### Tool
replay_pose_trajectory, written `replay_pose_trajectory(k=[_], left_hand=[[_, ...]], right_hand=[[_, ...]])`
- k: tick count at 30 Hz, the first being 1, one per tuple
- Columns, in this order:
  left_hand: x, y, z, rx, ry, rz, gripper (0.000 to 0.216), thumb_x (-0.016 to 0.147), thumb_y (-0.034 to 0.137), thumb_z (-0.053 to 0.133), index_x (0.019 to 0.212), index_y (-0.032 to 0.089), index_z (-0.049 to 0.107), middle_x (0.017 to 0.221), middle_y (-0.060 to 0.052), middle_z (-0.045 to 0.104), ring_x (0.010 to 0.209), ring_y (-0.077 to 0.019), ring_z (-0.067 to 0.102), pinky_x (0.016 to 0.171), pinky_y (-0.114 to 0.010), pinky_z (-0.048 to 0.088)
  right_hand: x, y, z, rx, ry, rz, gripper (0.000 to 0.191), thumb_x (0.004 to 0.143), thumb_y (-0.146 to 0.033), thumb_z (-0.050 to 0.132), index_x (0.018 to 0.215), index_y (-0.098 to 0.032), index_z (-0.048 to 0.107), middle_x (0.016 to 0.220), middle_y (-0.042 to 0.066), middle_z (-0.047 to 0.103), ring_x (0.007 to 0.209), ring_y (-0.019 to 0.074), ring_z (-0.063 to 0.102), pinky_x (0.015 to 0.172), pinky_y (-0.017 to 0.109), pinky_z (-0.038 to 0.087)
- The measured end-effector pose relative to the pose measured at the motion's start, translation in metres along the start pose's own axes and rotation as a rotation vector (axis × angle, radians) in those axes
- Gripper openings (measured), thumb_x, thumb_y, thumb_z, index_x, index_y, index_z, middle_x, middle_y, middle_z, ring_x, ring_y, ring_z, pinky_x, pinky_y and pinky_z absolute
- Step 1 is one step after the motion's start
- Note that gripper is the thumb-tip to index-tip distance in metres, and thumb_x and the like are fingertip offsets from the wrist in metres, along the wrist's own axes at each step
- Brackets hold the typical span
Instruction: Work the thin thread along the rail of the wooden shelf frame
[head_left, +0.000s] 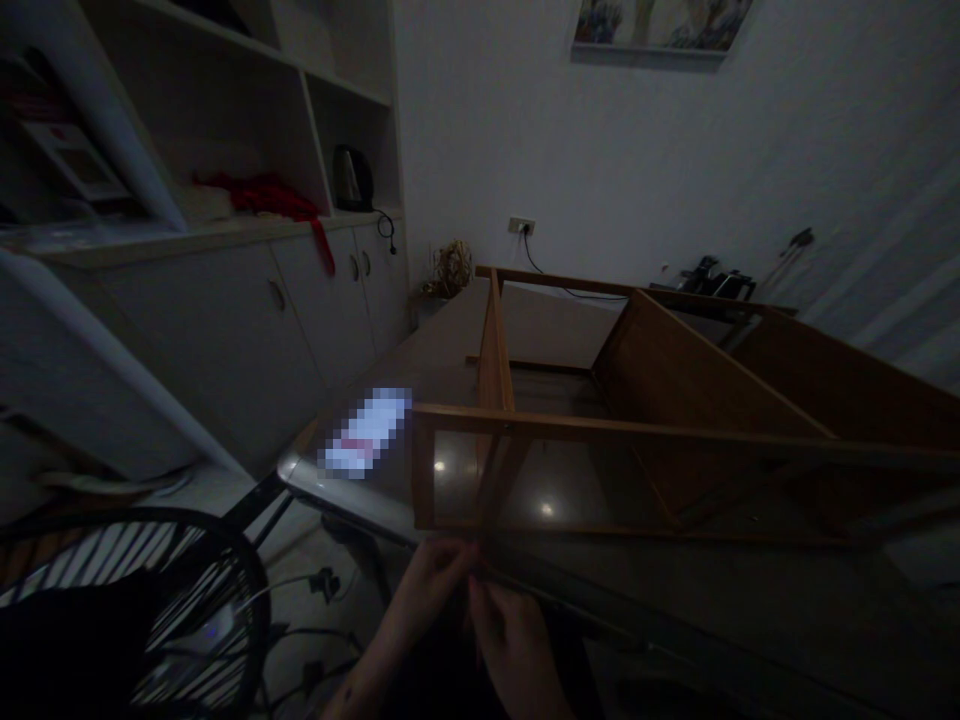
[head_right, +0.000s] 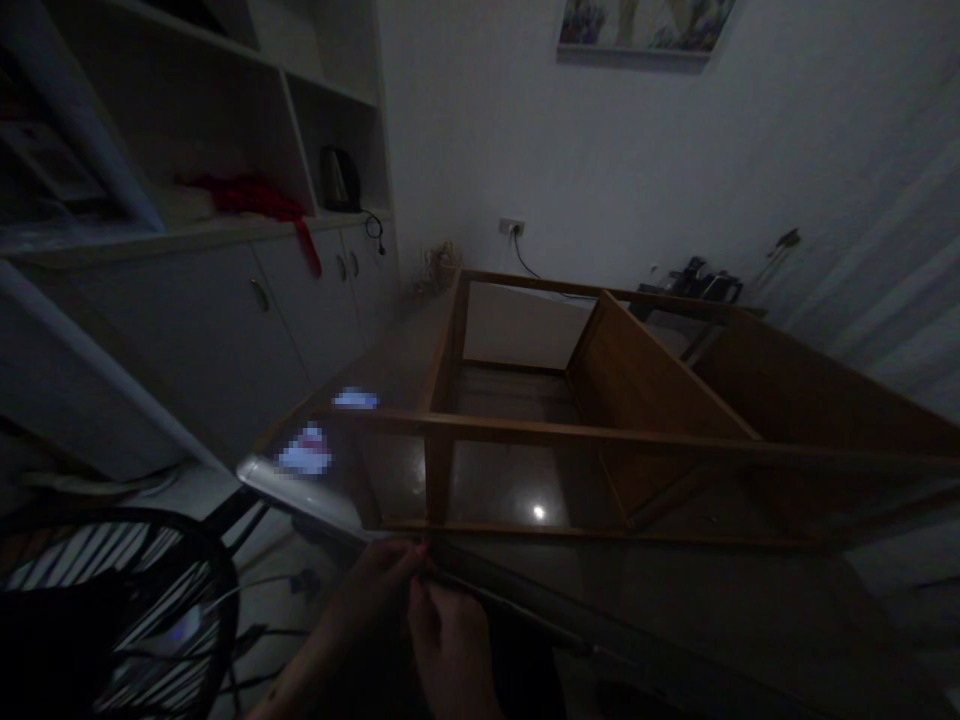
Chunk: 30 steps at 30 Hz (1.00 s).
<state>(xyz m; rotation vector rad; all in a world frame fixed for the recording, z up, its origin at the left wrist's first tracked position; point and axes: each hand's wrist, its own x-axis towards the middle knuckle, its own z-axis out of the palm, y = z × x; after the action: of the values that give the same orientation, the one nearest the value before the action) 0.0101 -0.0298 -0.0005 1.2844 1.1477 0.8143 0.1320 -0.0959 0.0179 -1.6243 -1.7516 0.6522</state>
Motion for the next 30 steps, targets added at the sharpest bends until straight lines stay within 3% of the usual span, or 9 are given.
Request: replay_pose_trajectory(k=[2, 6, 14, 20, 26, 30], left_hand=[[0.001, 0.001, 0.0, 0.046, 0.009, 0.007, 0.037, 0.077, 0.048, 0.059, 0.069, 0.013, 0.071, 0.068, -0.004, 0.069, 0.068, -0.0179, 0.06, 0.062, -0.022, 0.044], [0.001, 0.005, -0.001, 0.053, 0.028, 0.015, 0.036, 0.073, 0.047, 0.064, 0.06, 0.013, 0.067, 0.059, -0.002, 0.064, 0.059, -0.0146, 0.056, 0.057, -0.021, 0.041], [-0.003, 0.012, 0.001, -0.057, -0.019, -0.065, 0.039, 0.074, 0.048, 0.061, 0.062, 0.012, 0.068, 0.058, -0.002, 0.064, 0.055, -0.0135, 0.053, 0.053, -0.021, 0.04], [-0.004, 0.009, -0.001, -0.089, -0.008, -0.041, 0.039, 0.072, 0.049, 0.062, 0.063, 0.012, 0.068, 0.059, -0.001, 0.063, 0.059, -0.0144, 0.055, 0.058, -0.022, 0.042], [-0.001, 0.005, 0.001, -0.041, 0.014, -0.038, 0.038, 0.07, 0.05, 0.065, 0.065, 0.013, 0.07, 0.063, -0.003, 0.066, 0.063, -0.0165, 0.058, 0.06, -0.023, 0.043], [0.001, 0.003, 0.001, -0.04, -0.023, 0.004, 0.038, 0.073, 0.049, 0.064, 0.065, 0.013, 0.069, 0.062, -0.003, 0.067, 0.061, -0.0155, 0.058, 0.058, -0.021, 0.042]], right_hand=[[0.002, -0.001, -0.001, -0.065, 0.01, -0.016, 0.048, 0.096, -0.036, 0.029, 0.073, -0.018, 0.066, 0.067, 0.005, 0.069, 0.06, 0.0151, 0.064, 0.061, 0.022, 0.043], [0.003, 0.001, 0.001, -0.119, 0.056, -0.09, 0.039, 0.095, -0.029, 0.032, 0.087, -0.019, 0.068, 0.082, 0.008, 0.071, 0.075, 0.0183, 0.067, 0.071, 0.025, 0.044], [-0.008, 0.006, 0.001, 0.068, 0.135, 0.028, 0.05, 0.095, -0.05, 0.028, 0.084, -0.022, 0.068, 0.077, 0.006, 0.07, 0.073, 0.0176, 0.065, 0.069, 0.024, 0.047], [0.001, -0.001, 0.001, 0.185, -0.01, 0.032, 0.043, 0.096, -0.04, 0.034, 0.073, -0.018, 0.064, 0.064, 0.001, 0.066, 0.059, 0.0119, 0.061, 0.057, 0.019, 0.044], [0.001, 0.003, 0.005, -0.156, 0.104, -0.112, 0.027, 0.09, -0.021, 0.04, 0.086, -0.02, 0.067, 0.078, 0.005, 0.071, 0.072, 0.0171, 0.067, 0.07, 0.024, 0.044], [0.0, 0.002, 0.002, -0.187, 0.111, -0.14, 0.026, 0.09, -0.02, 0.041, 0.089, -0.021, 0.067, 0.08, 0.004, 0.071, 0.073, 0.0171, 0.067, 0.07, 0.024, 0.045]])
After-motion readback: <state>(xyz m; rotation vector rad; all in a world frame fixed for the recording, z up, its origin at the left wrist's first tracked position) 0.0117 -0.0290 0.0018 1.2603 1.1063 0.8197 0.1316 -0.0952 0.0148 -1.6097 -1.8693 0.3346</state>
